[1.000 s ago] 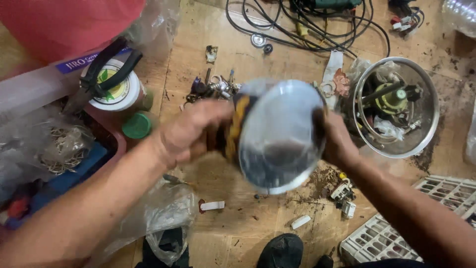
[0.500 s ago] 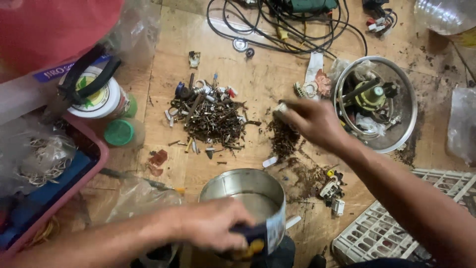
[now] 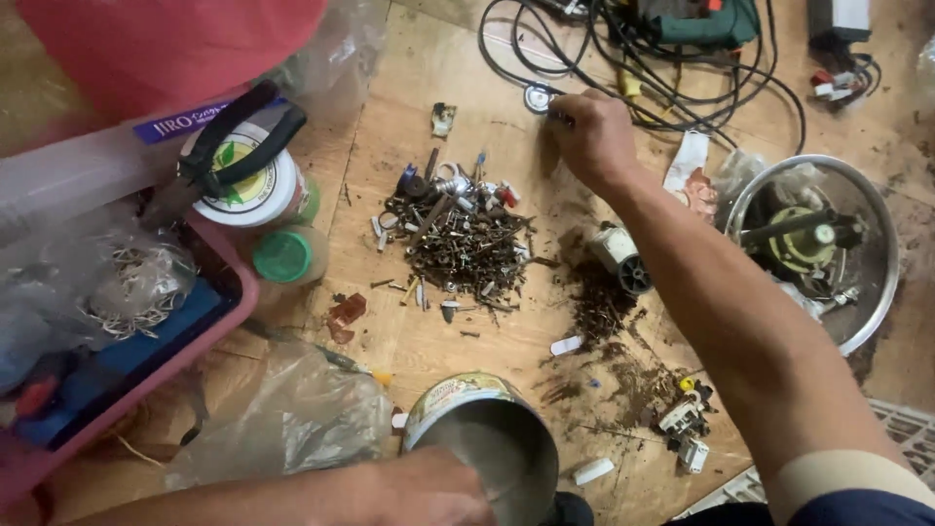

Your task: The person sits on the floor and sorts a pile of mixed hardware, including screws, bolts, and washers, by hand. They pick up individual items from the pile, inspect them, and place selected pieces into a metal tin.

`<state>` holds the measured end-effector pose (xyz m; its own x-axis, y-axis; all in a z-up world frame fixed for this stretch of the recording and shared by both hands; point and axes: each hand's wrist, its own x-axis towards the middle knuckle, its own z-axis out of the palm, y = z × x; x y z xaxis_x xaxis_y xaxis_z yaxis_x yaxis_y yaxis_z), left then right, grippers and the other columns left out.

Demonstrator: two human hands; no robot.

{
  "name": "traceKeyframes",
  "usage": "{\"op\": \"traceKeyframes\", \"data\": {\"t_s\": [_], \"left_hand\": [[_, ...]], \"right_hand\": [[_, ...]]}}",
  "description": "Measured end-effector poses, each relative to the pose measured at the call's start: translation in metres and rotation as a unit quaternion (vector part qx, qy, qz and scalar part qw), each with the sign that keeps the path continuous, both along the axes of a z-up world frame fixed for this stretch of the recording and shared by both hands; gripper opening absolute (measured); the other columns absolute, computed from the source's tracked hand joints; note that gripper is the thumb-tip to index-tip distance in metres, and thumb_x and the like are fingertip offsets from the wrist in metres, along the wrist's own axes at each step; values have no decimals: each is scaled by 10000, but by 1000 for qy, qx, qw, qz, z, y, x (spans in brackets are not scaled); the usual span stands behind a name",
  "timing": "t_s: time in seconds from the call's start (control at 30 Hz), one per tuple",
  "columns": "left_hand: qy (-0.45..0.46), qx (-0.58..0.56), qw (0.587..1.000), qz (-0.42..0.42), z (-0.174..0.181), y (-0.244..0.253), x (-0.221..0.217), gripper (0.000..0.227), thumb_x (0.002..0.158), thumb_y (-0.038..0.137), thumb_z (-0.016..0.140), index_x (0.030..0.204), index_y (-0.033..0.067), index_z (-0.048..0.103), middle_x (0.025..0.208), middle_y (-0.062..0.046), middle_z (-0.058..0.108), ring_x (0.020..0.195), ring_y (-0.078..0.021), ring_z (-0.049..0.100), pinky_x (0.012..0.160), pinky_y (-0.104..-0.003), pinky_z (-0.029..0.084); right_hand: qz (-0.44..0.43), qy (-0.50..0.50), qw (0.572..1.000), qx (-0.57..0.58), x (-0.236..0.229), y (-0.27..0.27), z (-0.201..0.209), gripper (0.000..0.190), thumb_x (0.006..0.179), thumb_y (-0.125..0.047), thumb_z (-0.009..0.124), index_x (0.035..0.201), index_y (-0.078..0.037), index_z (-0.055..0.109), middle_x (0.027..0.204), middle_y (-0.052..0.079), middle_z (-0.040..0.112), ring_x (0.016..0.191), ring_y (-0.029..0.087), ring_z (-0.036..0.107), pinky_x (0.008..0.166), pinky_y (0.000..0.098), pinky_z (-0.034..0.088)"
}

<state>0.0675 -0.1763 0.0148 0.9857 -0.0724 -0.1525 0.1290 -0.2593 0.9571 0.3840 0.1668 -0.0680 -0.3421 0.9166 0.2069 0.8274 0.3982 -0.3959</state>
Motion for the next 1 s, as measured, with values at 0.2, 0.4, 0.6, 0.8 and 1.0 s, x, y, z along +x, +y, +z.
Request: {"op": "traceKeyframes", "data": {"t_s": [0.2, 0.4, 0.6, 0.8, 1.0], "left_hand": [[84, -166, 936, 299, 59, 77, 4, 69, 1046, 134, 764, 1074, 163, 820, 970, 6, 861, 790, -116, 772, 731, -306, 645], [-30, -321, 720, 615, 64, 138, 21, 458, 920, -39, 841, 1368, -8, 750, 1148, -164, 797, 881, -225, 826, 643, -304, 727], [-82, -318, 706, 627, 58, 115, 55, 502, 896, 6, 937, 1368, -27, 770, 1125, -189, 812, 882, -203, 840, 644, -271, 706], [-58, -278, 731, 620, 73, 97, 66, 322, 885, -19, 942, 1191, -34, 841, 976, -179, 842, 804, -190, 835, 602, -257, 664], [-38, -274, 742, 610, 99, 82, 65, 278, 880, -72, 901, 1149, -37, 840, 953, -178, 831, 830, -189, 810, 632, -302, 682]], "right_hand": [[-144, 345, 862, -342, -23, -54, 118, 218, 1139, -84, 754, 1346, -28, 793, 1216, 139, 832, 964, 189, 814, 854, 272, 732], [-131, 487, 793, -342, -19, -156, 169, 334, 1006, -56, 832, 1297, 94, 766, 1032, 254, 819, 858, 345, 844, 829, 524, 766], [-110, 654, 656, -360, -13, -228, 152, 284, 1012, 26, 814, 1272, 134, 778, 1032, 334, 811, 759, 398, 852, 673, 515, 770], [-116, 623, 685, -358, -11, -275, 151, 277, 976, 21, 853, 1221, 139, 802, 995, 329, 831, 772, 401, 861, 689, 475, 743], [-134, 619, 680, -370, -18, -309, 153, 291, 960, 32, 868, 1231, 127, 823, 949, 321, 837, 780, 373, 856, 692, 451, 731]]}}
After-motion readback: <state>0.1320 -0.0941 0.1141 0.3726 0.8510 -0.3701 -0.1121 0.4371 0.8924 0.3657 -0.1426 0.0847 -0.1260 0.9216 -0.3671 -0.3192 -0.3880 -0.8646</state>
